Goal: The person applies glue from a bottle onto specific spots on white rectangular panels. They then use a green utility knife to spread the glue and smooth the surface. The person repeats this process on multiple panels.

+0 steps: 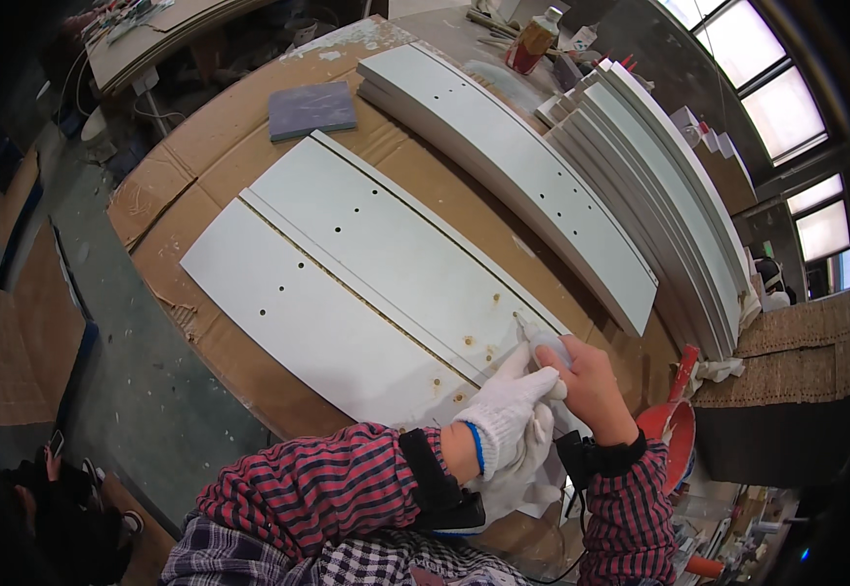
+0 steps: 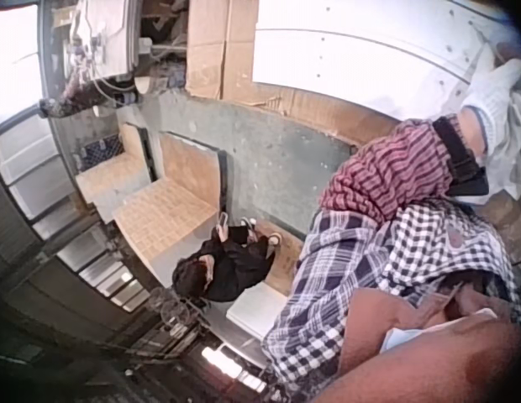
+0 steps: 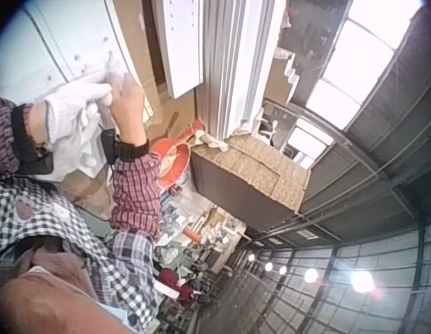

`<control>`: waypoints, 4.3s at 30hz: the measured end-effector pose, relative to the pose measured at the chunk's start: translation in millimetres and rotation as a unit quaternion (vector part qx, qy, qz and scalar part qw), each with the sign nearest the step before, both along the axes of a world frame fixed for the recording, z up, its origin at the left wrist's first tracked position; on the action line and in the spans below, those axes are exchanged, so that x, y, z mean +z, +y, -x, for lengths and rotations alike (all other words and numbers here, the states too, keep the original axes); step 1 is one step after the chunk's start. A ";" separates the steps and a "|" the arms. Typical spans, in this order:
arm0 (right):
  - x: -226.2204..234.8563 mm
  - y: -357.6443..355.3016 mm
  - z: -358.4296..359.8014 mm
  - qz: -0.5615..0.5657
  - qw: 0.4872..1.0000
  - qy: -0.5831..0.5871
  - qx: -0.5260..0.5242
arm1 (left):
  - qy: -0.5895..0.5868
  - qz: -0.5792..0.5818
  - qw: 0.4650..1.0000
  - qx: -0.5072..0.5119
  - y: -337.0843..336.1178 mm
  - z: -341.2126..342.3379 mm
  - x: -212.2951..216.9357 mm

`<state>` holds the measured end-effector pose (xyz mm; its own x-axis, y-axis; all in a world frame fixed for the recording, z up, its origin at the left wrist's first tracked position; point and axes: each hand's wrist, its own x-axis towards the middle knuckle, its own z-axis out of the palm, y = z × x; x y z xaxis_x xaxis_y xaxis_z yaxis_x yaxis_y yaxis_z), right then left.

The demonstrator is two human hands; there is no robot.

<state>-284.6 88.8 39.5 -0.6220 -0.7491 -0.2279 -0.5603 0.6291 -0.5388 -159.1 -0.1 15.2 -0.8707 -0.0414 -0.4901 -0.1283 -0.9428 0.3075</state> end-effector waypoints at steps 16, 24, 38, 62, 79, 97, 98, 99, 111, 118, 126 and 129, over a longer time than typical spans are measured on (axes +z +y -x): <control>19.4 64.9 -58.1 0.228 0.957 -0.153 -0.097 | 0.018 0.093 0.988 -0.120 8.1 -35.7 36.3; 38.5 79.0 -85.0 0.216 0.975 -0.058 0.017 | 0.010 0.155 0.971 -0.179 1.8 -67.7 43.6; 20.2 243.0 74.4 -0.151 0.940 0.245 -0.185 | -0.129 0.376 0.913 0.088 -105.4 -168.3 22.4; 9.6 259.8 81.6 -0.126 0.956 0.195 -0.177 | -0.130 0.373 0.908 0.139 -111.7 -159.6 -18.7; 25.0 10.7 -2.3 0.101 0.981 0.167 0.007 | -0.143 0.355 0.916 0.119 -116.3 -161.2 -16.8; -24.1 -43.5 0.9 0.103 0.974 0.191 0.070 | -0.153 0.326 0.924 0.124 -118.8 -161.1 -15.3; -24.3 -43.7 0.9 0.102 0.973 0.194 0.072 | -0.153 0.327 0.924 0.126 -118.5 -161.2 -15.1; -24.4 -43.6 0.9 0.103 0.972 0.197 0.073 | -0.152 0.326 0.924 0.127 -118.2 -161.1 -15.0; -25.3 -44.7 -1.6 0.105 0.974 0.191 0.064 | -0.156 0.324 0.924 0.128 -118.9 -161.1 -14.2; -25.5 -45.5 -1.5 0.105 0.974 0.192 0.064 | -0.144 0.321 0.926 0.136 -118.7 -162.4 -15.5; -22.9 -46.3 -2.0 0.093 0.975 0.193 0.065 | -0.147 0.322 0.925 0.136 -118.9 -164.4 -18.5; -24.5 -46.3 -1.2 0.100 0.972 0.202 0.070 | -0.153 0.323 0.924 0.137 -119.0 -163.4 -17.3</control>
<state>-283.4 42.5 15.0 -0.5188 -0.8372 0.1730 -0.8246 0.4366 -0.3599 4.3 -119.1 -2.0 -0.6098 -0.6087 -0.5076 -0.0858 -0.5860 0.8057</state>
